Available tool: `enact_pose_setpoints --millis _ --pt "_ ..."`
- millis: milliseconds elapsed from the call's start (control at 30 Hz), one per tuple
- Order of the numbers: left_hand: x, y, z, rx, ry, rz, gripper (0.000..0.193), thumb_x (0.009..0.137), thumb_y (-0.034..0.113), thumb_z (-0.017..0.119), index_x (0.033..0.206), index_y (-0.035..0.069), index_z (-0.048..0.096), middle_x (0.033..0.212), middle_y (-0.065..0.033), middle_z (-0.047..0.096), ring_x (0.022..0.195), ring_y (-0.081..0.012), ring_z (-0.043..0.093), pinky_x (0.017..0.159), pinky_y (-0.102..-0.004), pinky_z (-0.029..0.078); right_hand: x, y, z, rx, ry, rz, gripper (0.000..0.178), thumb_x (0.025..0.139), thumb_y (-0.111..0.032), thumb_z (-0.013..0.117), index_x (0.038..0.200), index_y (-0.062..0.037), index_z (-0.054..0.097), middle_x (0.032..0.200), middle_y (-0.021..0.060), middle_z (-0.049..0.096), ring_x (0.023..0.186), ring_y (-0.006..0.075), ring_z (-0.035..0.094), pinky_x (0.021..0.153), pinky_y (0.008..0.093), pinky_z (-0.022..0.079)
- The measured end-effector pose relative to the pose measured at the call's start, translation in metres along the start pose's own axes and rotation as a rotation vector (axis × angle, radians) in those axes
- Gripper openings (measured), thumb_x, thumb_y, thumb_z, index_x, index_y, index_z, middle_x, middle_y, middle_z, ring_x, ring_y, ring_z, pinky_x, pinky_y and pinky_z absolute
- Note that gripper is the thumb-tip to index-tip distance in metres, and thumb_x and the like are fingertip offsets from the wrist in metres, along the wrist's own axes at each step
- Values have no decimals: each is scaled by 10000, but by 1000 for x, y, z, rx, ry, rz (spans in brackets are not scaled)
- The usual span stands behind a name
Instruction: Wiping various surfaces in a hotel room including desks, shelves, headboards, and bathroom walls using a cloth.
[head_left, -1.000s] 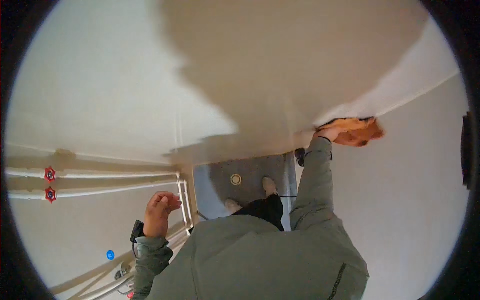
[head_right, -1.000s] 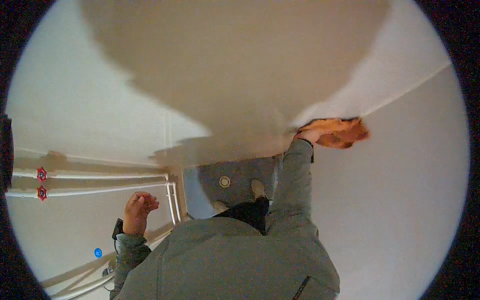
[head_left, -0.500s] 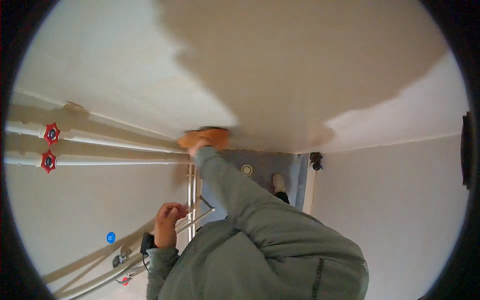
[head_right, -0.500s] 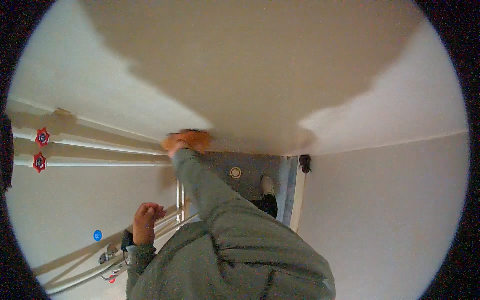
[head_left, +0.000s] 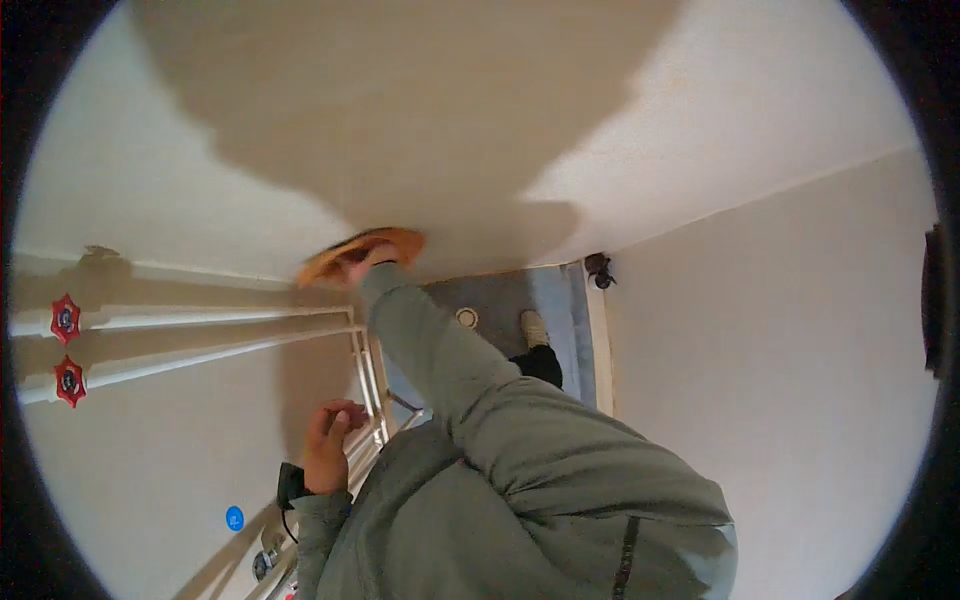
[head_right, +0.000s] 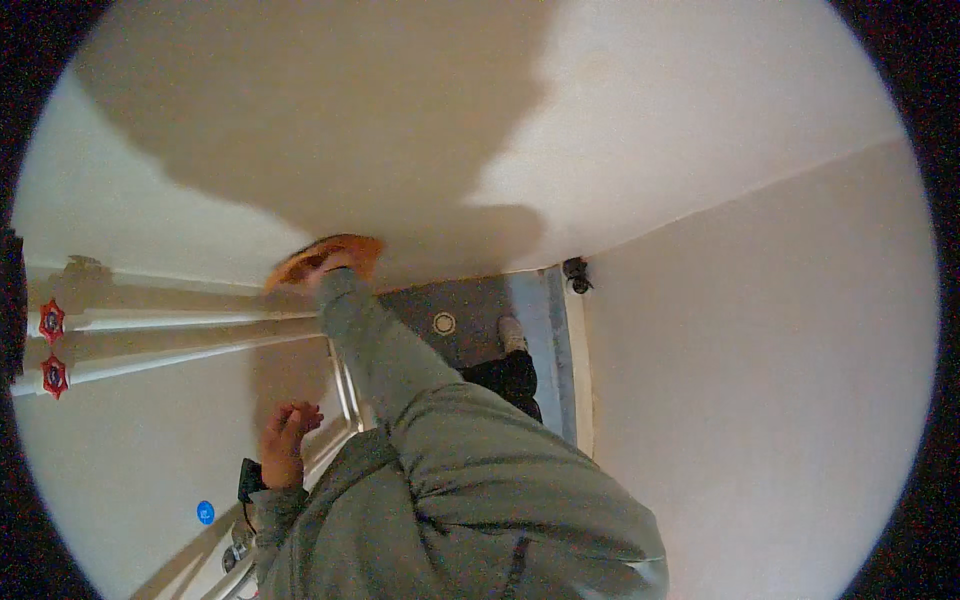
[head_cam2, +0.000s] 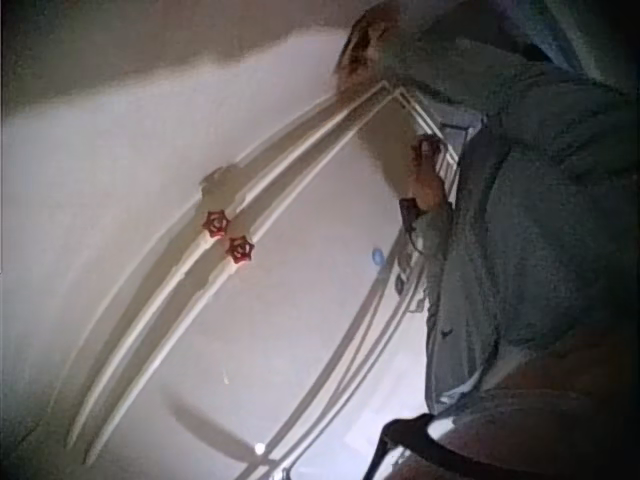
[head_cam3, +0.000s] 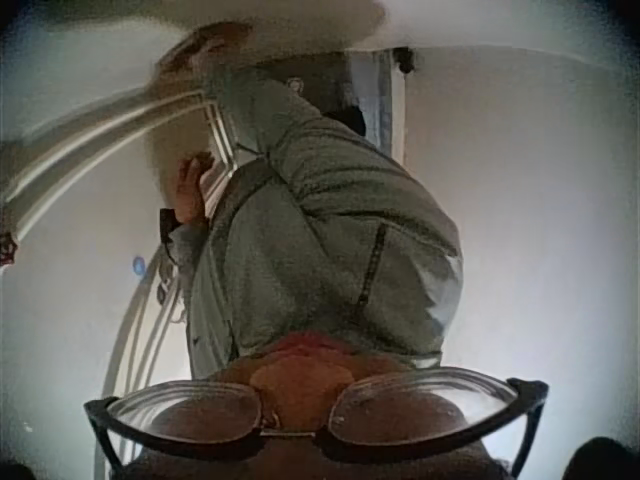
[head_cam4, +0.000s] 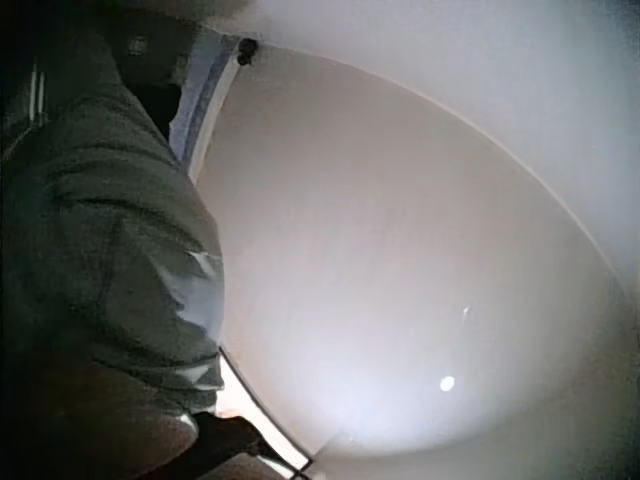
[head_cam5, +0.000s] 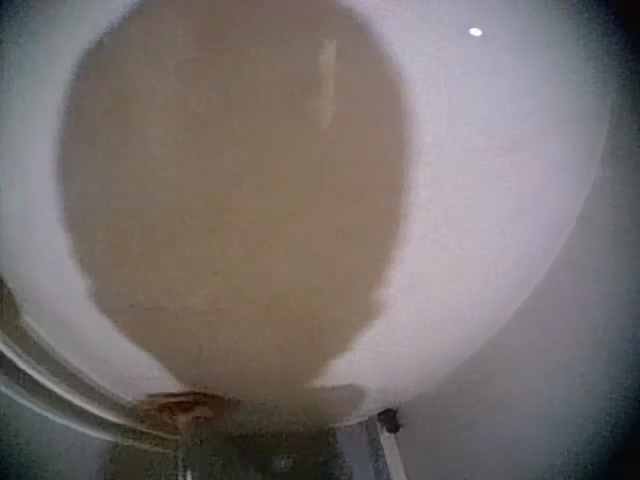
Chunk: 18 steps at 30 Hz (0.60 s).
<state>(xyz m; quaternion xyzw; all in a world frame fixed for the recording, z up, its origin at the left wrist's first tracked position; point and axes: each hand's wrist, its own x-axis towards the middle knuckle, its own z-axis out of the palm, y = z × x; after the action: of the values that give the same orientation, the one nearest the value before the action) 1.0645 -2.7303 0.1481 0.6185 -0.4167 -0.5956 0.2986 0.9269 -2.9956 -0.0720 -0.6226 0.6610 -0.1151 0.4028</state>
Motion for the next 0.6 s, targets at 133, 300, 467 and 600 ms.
enact_pose_setpoints --millis 133,300,467,600 --pt "26 -5 14 -94 -164 28 235 1034 197 552 1150 3 618 1078 -106 683 1012 -197 657 927 -359 513 -36 151 -98 -45 353 198 332 984 -358 517 1206 -135 622 1201 66 611 1069 263 607 872 449 503" --pt "54 -5 40 -78 -358 5 246 1029 223 568 1147 12 613 1072 -94 686 993 -188 652 915 -346 504 -156 258 -314 56 1123 355 271 973 -319 552 1131 -114 635 1099 64 618 981 244 618 796 442 506" --pt "79 18 95 4 -503 28 228 1034 215 552 1125 15 611 1075 -101 688 985 -188 651 921 -347 504 -343 237 -530 291 1911 -271 216 963 -280 588 1055 -94 647 997 61 625 893 225 629 720 434 508" --pt "92 36 144 12 -574 90 229 1027 216 563 1110 8 615 1056 -110 693 974 -193 657 927 -346 512 -488 176 -630 211 1983 -824 181 955 -248 617 995 -77 658 916 59 630 823 209 638 659 428 510"
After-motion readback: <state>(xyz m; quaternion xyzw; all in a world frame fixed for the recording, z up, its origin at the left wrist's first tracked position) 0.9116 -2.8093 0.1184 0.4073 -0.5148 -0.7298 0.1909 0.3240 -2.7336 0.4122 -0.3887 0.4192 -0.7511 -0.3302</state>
